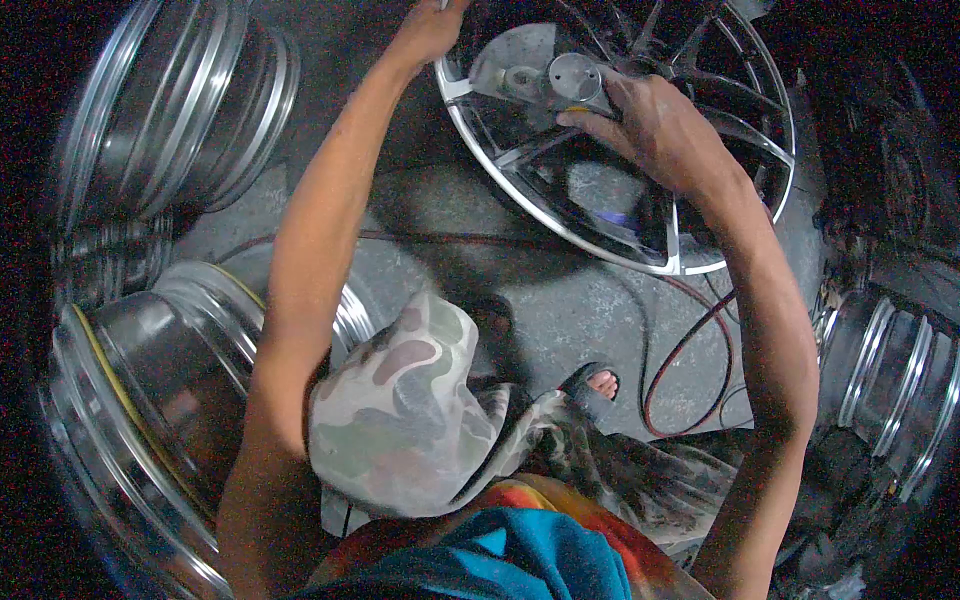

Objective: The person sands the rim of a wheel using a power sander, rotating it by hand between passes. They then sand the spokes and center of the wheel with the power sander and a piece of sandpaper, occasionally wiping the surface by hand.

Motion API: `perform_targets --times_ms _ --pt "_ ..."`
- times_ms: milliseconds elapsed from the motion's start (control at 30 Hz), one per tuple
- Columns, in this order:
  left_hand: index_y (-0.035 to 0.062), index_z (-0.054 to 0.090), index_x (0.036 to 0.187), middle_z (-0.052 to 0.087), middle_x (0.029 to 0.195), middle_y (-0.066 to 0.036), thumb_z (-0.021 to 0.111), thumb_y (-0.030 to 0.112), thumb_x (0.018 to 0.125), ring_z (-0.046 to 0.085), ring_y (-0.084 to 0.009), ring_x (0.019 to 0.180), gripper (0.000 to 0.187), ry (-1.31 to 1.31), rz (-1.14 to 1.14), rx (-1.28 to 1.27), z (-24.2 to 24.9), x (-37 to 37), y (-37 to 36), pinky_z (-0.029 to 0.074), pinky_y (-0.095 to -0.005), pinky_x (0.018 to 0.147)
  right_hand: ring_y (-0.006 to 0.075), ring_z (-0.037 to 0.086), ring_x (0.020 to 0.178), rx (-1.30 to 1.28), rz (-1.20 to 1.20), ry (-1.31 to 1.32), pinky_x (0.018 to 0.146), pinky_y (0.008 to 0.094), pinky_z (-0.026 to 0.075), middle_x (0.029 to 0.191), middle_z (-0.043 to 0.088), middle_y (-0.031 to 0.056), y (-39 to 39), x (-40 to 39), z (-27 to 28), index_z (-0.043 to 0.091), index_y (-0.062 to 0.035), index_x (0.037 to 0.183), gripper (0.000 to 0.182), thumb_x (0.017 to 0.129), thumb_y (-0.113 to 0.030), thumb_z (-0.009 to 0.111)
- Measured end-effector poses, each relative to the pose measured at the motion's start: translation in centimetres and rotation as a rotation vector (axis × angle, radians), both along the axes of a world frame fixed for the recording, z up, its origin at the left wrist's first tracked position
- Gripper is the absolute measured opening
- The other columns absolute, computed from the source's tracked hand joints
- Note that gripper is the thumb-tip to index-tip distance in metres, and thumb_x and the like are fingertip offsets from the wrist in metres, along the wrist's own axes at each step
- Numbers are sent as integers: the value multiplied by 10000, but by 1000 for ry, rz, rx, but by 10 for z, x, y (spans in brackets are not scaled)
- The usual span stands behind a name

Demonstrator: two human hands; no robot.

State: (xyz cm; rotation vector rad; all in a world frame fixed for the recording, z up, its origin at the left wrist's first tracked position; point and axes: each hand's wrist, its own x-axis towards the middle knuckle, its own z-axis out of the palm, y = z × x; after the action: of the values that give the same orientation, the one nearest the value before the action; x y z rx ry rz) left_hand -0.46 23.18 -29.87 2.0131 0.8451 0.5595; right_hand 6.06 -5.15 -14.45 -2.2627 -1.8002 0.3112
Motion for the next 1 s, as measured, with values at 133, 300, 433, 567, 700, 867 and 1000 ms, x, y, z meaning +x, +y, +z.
perform_targets --times_ms 133,300,433,567,700,867,1000 --pt "-32 686 1263 717 1204 -237 597 411 1026 681 -355 1118 510 -176 25 582 46 -20 -17 483 -426 992 475 647 808 -7 -19 33 710 512 503 827 667 273 -4 -5 6 668 27 1038 418 950 -378 717" --pt "-27 772 1017 756 920 -159 738 364 936 696 -235 826 401 62 -468 -37 126 -54 -37 528 -380 782 469 659 841 44 38 25 727 503 512 872 681 276 -7 -4 4 672 26 1103 433 945 -374 724" --pt "-26 778 964 732 800 -108 769 300 912 652 -177 742 330 -15 -553 -1 112 -49 -31 514 -358 726 462 671 851 15 -16 70 739 492 522 889 691 272 -10 -5 6 678 28 1112 440 945 -377 726" --pt "-20 781 963 728 790 -88 772 291 911 639 -153 751 315 -59 -477 -74 98 -54 -22 510 -346 720 348 619 672 165 1 61 704 456 503 763 659 223 -18 -1 -3 711 65 1042 502 916 -419 757" --pt "-19 783 965 733 809 -88 773 327 907 633 -145 755 352 -15 -425 -47 108 -57 -29 505 -344 713 341 622 679 78 -49 27 713 452 507 775 663 215 -19 -5 8 718 62 1039 506 908 -424 764" --pt "-24 787 957 729 799 -73 780 331 894 615 -143 718 361 134 -622 -22 126 -46 -41 497 -347 671 453 673 823 109 50 165 720 480 515 884 689 276 -20 -4 1 679 42 1076 424 931 -351 746" --pt "-26 786 957 727 777 -72 778 285 897 602 -128 680 316 98 -542 -63 115 -45 -42 490 -339 640 451 672 834 92 -5 184 725 476 513 889 680 284 -25 -1 5 677 52 1065 435 928 -355 748"
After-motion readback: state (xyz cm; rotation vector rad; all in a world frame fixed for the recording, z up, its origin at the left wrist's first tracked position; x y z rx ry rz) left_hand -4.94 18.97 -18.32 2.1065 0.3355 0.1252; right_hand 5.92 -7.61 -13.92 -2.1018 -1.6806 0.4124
